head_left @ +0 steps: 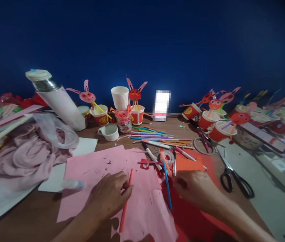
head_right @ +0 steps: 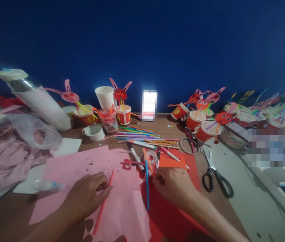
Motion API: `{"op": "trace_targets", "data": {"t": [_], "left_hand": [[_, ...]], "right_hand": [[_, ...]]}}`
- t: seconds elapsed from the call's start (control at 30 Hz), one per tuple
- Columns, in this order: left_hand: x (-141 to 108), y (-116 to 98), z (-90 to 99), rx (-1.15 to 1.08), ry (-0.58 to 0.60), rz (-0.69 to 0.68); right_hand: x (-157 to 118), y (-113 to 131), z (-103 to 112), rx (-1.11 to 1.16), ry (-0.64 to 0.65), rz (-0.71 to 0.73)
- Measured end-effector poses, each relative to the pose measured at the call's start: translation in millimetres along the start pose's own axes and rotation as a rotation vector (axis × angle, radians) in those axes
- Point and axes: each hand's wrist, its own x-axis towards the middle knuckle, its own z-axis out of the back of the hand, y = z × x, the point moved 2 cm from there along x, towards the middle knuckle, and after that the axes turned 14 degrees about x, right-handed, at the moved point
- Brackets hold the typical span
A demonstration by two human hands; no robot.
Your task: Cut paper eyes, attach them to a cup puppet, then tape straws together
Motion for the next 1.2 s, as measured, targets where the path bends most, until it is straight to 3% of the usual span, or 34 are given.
{"op": "trace_targets", "data": {"t": [0.17,0.27,0.43,0.6,0.73,1.0,1.2], "left_hand": [[1,0,2.8,-0.047,0.016,0.006],[0,0,0.9,-0.037,0.014,0.013],[-1,3,-1.7,-0.064,-0.008,0.055],[3,9,7.3,-0.295,-0.099,0.081],[5,17,12.1,-0.456,-0.154,0.065],[7,25,13.3,-0.819,-0.111,0.189],[9,20,9.4,-1.135,-0.005,0.314]], "right_hand": [[-10,17,-35,-0.101,0.023,-0.027],[-10,18,-42,-0.159,0.002,-0.038],[2,17,-10,-0.2,0.0,-0.009],[55,26,31,-0.348,-0.098,0.081],[89,25,36,-0.329,-0.138,0.118],[59,32,-2,-0.205,0.037,0.283],[55,30,-2,-0.045,0.032,0.28]]}}
